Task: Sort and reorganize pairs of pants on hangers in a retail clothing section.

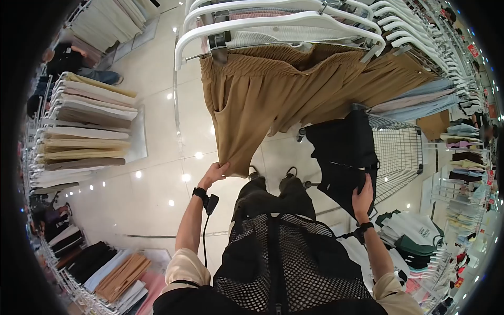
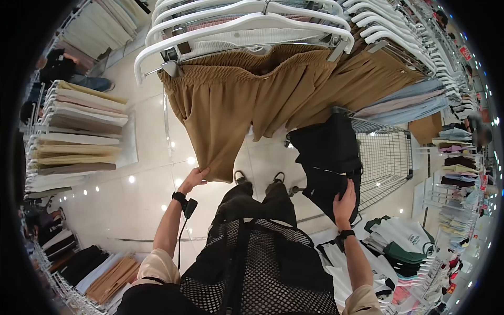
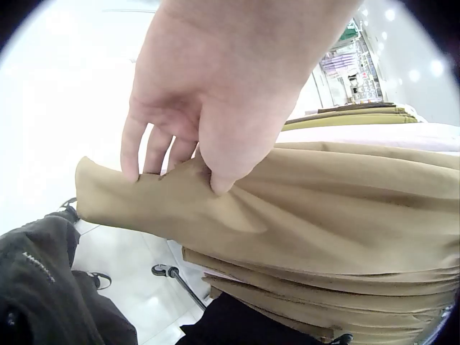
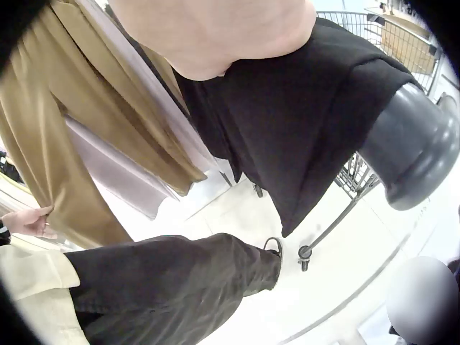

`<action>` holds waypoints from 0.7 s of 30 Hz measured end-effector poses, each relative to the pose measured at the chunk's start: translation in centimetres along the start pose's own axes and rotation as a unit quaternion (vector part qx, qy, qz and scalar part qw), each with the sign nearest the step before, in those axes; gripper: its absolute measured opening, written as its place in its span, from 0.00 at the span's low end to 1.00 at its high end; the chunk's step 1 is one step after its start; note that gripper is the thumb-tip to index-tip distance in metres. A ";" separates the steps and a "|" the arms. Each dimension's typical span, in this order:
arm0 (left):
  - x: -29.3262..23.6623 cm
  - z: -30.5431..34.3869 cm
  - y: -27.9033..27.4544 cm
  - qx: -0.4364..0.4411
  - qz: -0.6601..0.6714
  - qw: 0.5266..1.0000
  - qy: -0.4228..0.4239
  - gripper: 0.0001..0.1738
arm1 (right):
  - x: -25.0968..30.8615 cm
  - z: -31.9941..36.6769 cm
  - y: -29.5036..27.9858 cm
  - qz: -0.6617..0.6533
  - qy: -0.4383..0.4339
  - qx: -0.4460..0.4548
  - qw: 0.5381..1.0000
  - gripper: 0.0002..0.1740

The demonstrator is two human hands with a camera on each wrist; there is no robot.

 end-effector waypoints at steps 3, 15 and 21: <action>0.9 0.8 -1.2 -0.031 0.010 0.999 -0.004 0.40 | -0.3 -0.2 0.0 0.005 0.008 0.006 1.000 0.41; 2.3 -0.6 -3.1 -0.036 -0.019 0.999 0.006 0.36 | -0.8 -0.6 0.4 0.008 -0.010 -0.012 1.000 0.43; -0.2 -0.5 -4.1 -0.022 -0.051 0.996 0.069 0.27 | -0.8 -0.6 0.7 -0.009 -0.002 0.001 1.000 0.46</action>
Point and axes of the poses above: each hand's wrist, its own z-axis away from the middle knuckle, its own y-axis out of the palm, x = y × z, the point moved 3 cm from there along -z, towards the middle knuckle, and after that the axes turned 9 degrees about -x, right-handed, at the moved point
